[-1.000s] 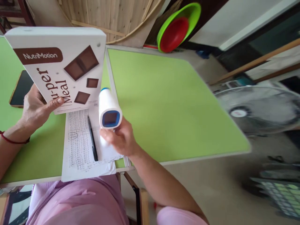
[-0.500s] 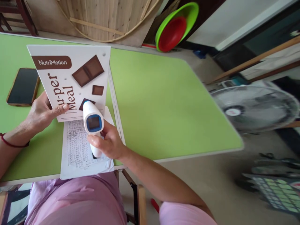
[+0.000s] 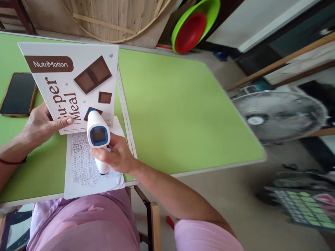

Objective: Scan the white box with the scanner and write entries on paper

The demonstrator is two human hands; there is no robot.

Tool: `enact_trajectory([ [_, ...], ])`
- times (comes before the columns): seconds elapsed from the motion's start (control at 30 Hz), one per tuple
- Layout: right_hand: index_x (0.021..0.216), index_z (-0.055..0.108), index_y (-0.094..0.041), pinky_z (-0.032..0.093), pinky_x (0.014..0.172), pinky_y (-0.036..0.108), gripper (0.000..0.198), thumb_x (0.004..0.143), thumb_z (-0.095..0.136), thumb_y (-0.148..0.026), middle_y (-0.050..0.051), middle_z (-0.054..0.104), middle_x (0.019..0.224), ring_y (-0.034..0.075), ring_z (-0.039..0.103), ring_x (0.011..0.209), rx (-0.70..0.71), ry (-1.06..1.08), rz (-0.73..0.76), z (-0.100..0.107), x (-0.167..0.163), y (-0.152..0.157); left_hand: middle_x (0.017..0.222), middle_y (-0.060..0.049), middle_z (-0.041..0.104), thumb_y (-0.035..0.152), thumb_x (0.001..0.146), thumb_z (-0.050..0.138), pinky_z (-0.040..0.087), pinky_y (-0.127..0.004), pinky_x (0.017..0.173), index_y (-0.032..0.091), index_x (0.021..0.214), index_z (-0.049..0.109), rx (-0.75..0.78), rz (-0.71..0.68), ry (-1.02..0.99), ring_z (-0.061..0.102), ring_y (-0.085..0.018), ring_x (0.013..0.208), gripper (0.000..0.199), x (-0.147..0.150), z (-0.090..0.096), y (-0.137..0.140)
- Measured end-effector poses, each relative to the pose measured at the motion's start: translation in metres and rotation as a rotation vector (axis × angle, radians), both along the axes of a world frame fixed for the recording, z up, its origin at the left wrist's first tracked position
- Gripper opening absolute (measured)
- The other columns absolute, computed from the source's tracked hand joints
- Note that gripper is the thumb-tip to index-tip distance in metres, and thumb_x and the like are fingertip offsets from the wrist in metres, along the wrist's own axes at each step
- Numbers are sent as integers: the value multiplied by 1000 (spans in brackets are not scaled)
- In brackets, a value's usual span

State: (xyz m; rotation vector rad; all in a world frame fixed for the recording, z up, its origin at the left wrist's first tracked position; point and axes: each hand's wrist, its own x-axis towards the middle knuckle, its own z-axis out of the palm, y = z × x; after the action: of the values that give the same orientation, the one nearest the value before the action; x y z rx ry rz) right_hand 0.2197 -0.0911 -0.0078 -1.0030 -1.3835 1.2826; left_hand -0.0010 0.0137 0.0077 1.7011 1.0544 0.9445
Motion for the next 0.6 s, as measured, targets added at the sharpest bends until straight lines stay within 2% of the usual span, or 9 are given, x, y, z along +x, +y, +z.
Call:
enact_trajectory([
  [0.27, 75, 56, -17, 43, 56, 29, 24, 84, 69, -36, 1, 56, 68, 12, 52, 61, 7, -23, -1, 0, 0, 0, 106, -9, 70, 67, 66, 81, 54, -46, 84, 19, 108, 65, 2, 11, 55, 66, -34, 99, 66, 1, 6, -2],
  [0.43, 76, 56, -17, 45, 56, 30, 26, 83, 68, -39, 1, 56, 68, 12, 52, 61, -6, -23, -6, 1, -1, 1, 107, -8, 71, 63, 61, 86, 54, -46, 86, 20, 102, 64, -47, -18, 11, 66, -34, 103, 64, 0, 3, -1],
  [0.6, 75, 55, -18, 43, 54, 28, 27, 83, 69, -40, 0, 54, 66, 12, 51, 60, 2, -61, 3, 5, 1, 1, 111, -10, 70, 61, 55, 89, 56, -48, 84, 19, 100, 63, -31, -14, 23, 64, -36, 107, 67, 0, 0, 2],
])
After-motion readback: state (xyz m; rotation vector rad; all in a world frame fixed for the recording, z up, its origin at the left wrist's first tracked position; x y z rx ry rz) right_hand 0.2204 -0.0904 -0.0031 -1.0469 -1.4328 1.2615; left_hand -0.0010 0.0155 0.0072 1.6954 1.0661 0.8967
